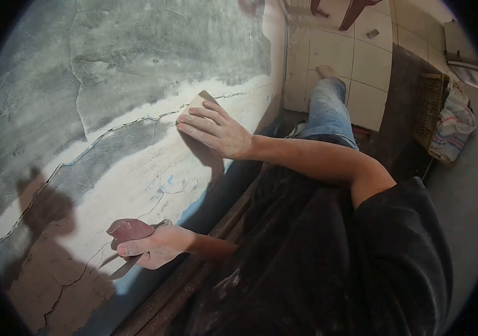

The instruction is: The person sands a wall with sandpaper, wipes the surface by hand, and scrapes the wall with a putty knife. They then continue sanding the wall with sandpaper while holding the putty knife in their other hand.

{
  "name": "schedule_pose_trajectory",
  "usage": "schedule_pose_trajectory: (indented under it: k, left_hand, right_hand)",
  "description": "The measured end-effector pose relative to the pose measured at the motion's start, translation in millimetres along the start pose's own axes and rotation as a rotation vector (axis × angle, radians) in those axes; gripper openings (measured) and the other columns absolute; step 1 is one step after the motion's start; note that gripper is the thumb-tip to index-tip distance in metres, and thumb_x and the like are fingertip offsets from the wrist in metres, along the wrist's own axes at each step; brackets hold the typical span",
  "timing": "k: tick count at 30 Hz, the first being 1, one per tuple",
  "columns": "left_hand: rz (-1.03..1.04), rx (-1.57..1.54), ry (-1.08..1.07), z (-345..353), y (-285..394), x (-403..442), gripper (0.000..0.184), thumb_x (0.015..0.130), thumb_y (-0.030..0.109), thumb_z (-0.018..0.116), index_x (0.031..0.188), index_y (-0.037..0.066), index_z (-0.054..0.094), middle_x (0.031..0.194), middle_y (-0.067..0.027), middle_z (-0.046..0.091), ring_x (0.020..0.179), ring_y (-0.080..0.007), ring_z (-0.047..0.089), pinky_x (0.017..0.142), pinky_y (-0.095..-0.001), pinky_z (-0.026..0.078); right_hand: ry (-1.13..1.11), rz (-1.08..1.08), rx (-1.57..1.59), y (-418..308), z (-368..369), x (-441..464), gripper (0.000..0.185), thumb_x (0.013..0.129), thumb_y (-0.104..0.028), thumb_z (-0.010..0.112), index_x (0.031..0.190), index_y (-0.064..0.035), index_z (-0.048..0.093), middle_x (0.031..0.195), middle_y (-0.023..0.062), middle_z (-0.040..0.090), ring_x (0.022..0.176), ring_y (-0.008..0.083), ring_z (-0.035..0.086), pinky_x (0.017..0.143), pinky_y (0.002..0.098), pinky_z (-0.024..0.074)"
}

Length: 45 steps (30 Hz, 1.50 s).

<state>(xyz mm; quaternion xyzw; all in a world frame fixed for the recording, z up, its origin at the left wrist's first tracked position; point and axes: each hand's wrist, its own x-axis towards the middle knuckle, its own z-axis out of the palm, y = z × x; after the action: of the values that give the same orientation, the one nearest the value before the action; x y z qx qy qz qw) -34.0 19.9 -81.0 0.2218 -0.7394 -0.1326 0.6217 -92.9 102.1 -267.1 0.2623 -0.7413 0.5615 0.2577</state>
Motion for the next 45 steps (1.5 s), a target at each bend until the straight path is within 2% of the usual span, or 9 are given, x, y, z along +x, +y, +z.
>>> schedule_pose_trajectory:
  k: [6,10,15,20,25,29,35,40,45]
  left_hand:
    - [-0.008,0.013,-0.013,-2,0,-1,0.073,0.092,0.058,0.046,0.099,-0.014,0.059,0.095,-0.0241,0.062,0.084,-0.0283,0.061,0.074,-0.0373,0.052]
    - [-0.024,-0.001,-0.004,-4,-2,1,0.072,0.093,0.057,0.045,0.099,-0.013,0.060,0.095,-0.0238,0.062,0.085,-0.0287,0.061,0.075,-0.0380,0.051]
    - [-0.007,0.007,-0.011,-2,6,-2,0.070,0.093,0.056,0.044,0.098,-0.012,0.060,0.095,-0.0230,0.062,0.085,-0.0292,0.061,0.076,-0.0390,0.051]
    - [-0.002,0.007,-0.004,3,8,-2,0.069,0.094,0.056,0.044,0.097,-0.012,0.060,0.095,-0.0229,0.062,0.085,-0.0292,0.061,0.076,-0.0391,0.050]
    - [-0.039,0.052,-0.017,-1,14,-5,0.068,0.094,0.055,0.043,0.097,-0.011,0.060,0.094,-0.0228,0.062,0.085,-0.0291,0.061,0.076,-0.0392,0.050]
    - [0.005,0.061,-0.013,-1,9,-1,0.068,0.095,0.055,0.043,0.096,-0.011,0.060,0.093,-0.0227,0.061,0.085,-0.0285,0.060,0.075,-0.0391,0.049]
    - [-0.001,0.031,-0.027,-3,9,-3,0.066,0.095,0.053,0.044,0.097,-0.011,0.059,0.093,-0.0216,0.061,0.084,-0.0270,0.059,0.074,-0.0385,0.050]
    - [0.021,-0.051,-0.010,1,8,-2,0.063,0.095,0.051,0.046,0.097,-0.011,0.059,0.093,-0.0206,0.061,0.084,-0.0251,0.059,0.074,-0.0367,0.051]
    - [0.013,-0.033,-0.012,1,9,-2,0.064,0.095,0.050,0.046,0.099,-0.012,0.059,0.094,-0.0211,0.061,0.084,-0.0260,0.060,0.075,-0.0372,0.051]
  right_hand:
    - [0.100,0.051,0.059,-23,-6,29,0.068,0.072,-0.001,0.057,0.139,-0.0042,0.040,0.140,0.0112,0.042,0.126,0.0303,0.041,0.109,0.0469,0.0283]
    - [0.049,-0.020,0.036,1,2,4,0.069,0.071,-0.001,0.059,0.138,-0.0049,0.041,0.139,0.0104,0.041,0.126,0.0293,0.040,0.108,0.0459,0.0296]
    - [0.076,0.081,0.070,-16,-7,18,0.065,0.073,-0.004,0.061,0.136,-0.0062,0.043,0.137,0.0089,0.044,0.125,0.0279,0.041,0.108,0.0446,0.0304]
    - [0.084,-0.019,-0.011,1,0,7,0.060,0.074,-0.004,0.063,0.132,-0.0039,0.048,0.133,0.0108,0.046,0.123,0.0286,0.044,0.106,0.0440,0.0334]
    - [0.133,0.029,0.079,-17,-6,28,0.058,0.073,-0.004,0.069,0.128,-0.0022,0.052,0.132,0.0131,0.047,0.123,0.0302,0.044,0.105,0.0461,0.0351]
    - [0.113,-0.065,-0.005,-3,3,18,0.056,0.074,-0.005,0.067,0.128,-0.0020,0.053,0.132,0.0134,0.048,0.124,0.0297,0.044,0.104,0.0455,0.0360]
    - [0.141,0.023,0.040,-19,-8,28,0.054,0.079,-0.010,0.056,0.133,-0.0043,0.048,0.136,0.0100,0.046,0.124,0.0276,0.044,0.108,0.0435,0.0320]
    - [0.082,-0.031,0.003,-6,1,12,0.055,0.079,-0.009,0.055,0.134,-0.0059,0.047,0.137,0.0092,0.045,0.126,0.0255,0.042,0.109,0.0435,0.0304]
    - [0.125,0.047,0.047,-17,-5,21,0.060,0.076,-0.005,0.060,0.134,-0.0046,0.046,0.137,0.0102,0.045,0.125,0.0269,0.042,0.108,0.0436,0.0312]
